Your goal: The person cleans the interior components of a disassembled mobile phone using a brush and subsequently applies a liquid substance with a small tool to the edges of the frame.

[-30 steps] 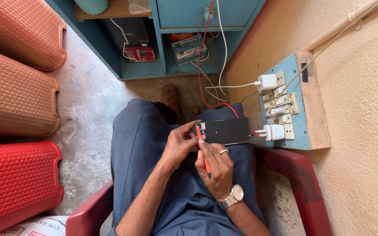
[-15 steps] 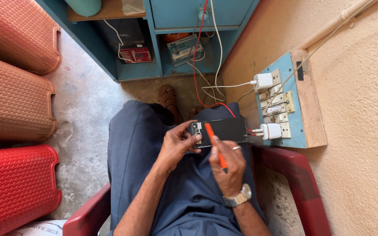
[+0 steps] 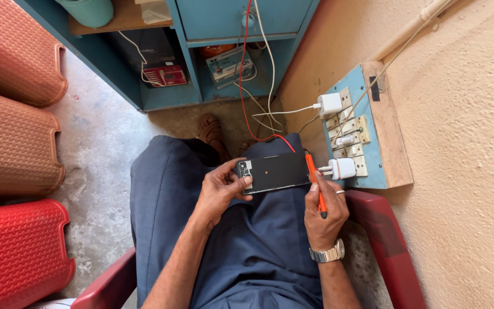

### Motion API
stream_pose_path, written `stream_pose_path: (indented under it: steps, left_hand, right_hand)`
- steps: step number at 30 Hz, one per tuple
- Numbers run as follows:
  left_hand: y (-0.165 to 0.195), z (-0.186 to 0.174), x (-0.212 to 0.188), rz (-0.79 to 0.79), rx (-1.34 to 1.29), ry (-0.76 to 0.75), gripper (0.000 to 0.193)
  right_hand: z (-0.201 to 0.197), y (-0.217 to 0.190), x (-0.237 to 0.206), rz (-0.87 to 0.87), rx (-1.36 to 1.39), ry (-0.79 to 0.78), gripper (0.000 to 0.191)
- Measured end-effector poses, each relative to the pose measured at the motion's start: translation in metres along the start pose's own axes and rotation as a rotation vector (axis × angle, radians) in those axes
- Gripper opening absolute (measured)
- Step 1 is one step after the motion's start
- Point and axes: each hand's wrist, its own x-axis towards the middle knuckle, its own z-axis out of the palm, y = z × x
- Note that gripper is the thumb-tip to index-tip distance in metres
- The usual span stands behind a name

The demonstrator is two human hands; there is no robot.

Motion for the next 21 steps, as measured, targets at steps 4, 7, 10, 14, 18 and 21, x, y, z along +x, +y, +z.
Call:
stream_pose_path:
  steps: [4,7,10,14,18,21]
  left_hand:
    - [-0.001,0.0,0.001,0.002,-0.005,0.006,0.045]
    - [-0.003,-0.001,0.001,0.014,-0.013,-0.002,0.044]
    - [-0.005,-0.002,0.002,0.015,-0.002,-0.001,0.044]
    - [-0.009,-0.003,0.004,0.025,-0.007,0.001,0.044]
    - [-0.016,-0.005,0.007,0.04,-0.038,0.008,0.046]
    - [-0.021,-0.007,0.009,0.039,-0.026,0.016,0.05]
  right_hand:
    - [0.002,-0.002,0.0,-0.017,-0.03,-0.004,0.027]
    - [0.003,-0.005,0.002,-0.019,-0.052,-0.001,0.027]
    - [0.003,-0.011,0.004,-0.047,-0.061,-0.011,0.027]
    - [0.006,-0.029,0.004,-0.101,-0.024,-0.075,0.029]
    - [0.016,-0.058,0.001,-0.17,0.047,-0.168,0.03]
    - [0.027,-0.078,-0.001,-0.208,0.12,-0.232,0.031]
